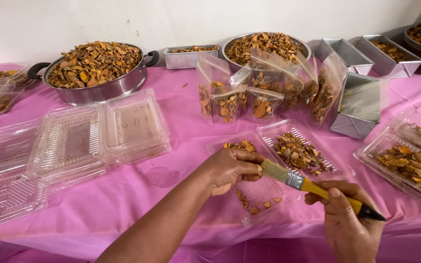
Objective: The person is sorting dried herb pieces and packaging them into plastic containers and zip-lock bags using their hands and a brush.
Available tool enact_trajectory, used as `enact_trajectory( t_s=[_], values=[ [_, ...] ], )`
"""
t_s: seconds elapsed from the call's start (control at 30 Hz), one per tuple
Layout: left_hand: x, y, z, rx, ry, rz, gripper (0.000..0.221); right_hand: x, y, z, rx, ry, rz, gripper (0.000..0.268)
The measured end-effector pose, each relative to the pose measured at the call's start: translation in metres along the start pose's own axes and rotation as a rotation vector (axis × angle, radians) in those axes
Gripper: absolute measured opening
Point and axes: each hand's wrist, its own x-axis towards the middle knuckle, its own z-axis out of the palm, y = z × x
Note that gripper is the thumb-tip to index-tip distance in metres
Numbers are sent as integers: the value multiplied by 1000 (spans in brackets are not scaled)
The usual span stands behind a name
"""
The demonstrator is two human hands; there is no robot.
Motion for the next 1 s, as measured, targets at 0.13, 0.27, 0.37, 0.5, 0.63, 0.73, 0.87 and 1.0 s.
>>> enact_trajectory(
  t_s=[0.13,0.27,0.37,0.5,0.63,0.73,0.87,1.0],
  values=[
    [3,14,-7,2,19,119,23,2,4,-9,7,37,17,17],
    [-7,48,3,498,242,147,33,4,2,-10,-76,77,10,20],
    [32,40,-19,937,334,278,30,4,1,-13,-94,93,25,20],
    [-5,58,10,1257,387,203,70,5,-2,-13,-118,57,20,22],
    [-40,55,28,1433,196,107,24,3,-6,-6,-319,-13,37,20],
    [-67,53,42,1271,51,17,44,0,-3,-1,-366,-98,31,18],
    [-83,55,56,1220,4,-190,23,-2,0,4,-377,-131,16,16],
    [-53,26,45,1640,-193,-67,19,-2,-2,12,-395,-145,18,13]
  ],
)
